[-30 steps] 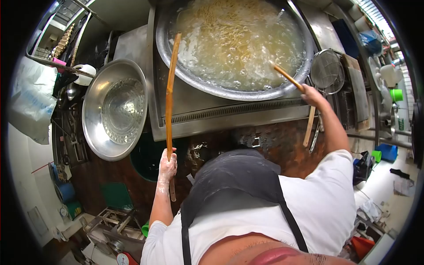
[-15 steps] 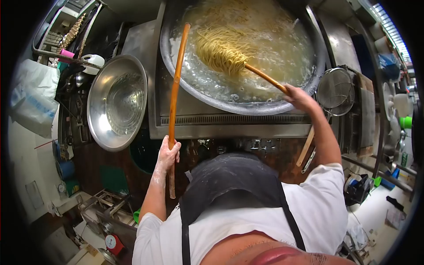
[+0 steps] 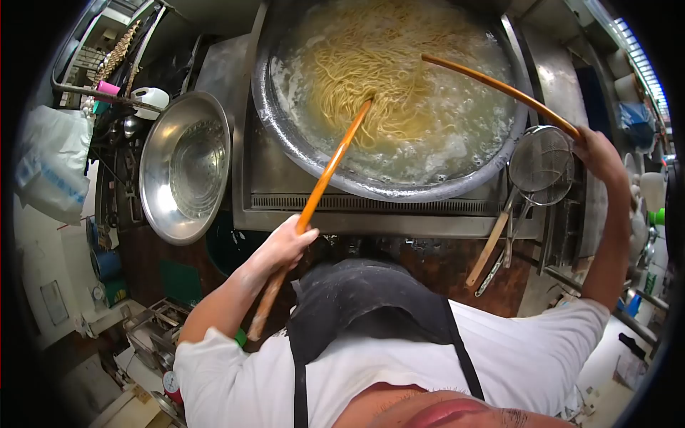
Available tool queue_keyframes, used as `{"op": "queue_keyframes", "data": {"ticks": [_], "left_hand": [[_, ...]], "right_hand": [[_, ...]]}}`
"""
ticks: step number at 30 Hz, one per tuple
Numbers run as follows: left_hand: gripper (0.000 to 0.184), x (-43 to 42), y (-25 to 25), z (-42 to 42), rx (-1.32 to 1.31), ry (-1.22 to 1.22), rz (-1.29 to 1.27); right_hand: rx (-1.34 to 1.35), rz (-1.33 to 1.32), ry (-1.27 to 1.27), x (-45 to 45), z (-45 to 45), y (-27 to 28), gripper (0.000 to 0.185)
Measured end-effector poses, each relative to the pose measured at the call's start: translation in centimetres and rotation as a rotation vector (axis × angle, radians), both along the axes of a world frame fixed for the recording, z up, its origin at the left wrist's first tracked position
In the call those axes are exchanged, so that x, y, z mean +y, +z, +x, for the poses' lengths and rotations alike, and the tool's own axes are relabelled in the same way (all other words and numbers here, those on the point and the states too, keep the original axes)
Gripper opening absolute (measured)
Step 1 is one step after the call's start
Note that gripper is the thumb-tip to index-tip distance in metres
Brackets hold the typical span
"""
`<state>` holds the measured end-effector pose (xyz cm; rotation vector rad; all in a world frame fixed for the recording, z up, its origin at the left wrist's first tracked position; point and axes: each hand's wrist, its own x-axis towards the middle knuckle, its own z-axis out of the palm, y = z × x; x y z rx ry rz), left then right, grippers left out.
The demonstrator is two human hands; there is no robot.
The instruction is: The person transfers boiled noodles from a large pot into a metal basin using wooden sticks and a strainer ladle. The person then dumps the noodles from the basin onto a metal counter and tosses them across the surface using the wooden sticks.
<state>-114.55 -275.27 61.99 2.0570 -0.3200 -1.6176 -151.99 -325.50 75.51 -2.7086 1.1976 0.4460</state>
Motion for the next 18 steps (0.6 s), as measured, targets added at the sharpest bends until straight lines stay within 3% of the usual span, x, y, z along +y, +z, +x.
{"op": "queue_keyframes", "data": {"ticks": [3, 5, 7, 11, 14, 18], "left_hand": [[0.027, -6.6, -9.0, -0.1, -0.09, 0.014, -0.151], [0.027, -11.7, -14.4, 0.1, 0.064, 0.276, -0.264], [0.025, -15.8, -15.5, -0.1, 0.009, 0.428, -0.333], [0.028, -18.0, -17.7, 2.0, -0.165, 0.425, -0.358], [0.029, -17.2, -17.0, 4.0, -0.24, 0.378, -0.384], [0.031, -15.0, -15.8, 5.1, -0.38, 0.297, -0.361]], "right_hand": [[0.061, -0.009, 0.108, -5.4, 4.0, -6.4, 0.023], [0.095, 0.015, 0.023, -5.8, 8.7, -10.1, 0.022], [0.061, 0.098, 0.065, -8.4, 11.5, -17.1, 0.021], [-0.213, 0.238, 0.142, -7.1, 18.7, -29.4, 0.02], [-0.379, 0.363, 0.207, -2.4, 24.1, -32.7, 0.021], [-0.409, 0.524, 0.108, 2.8, 29.0, -31.6, 0.025]]}}
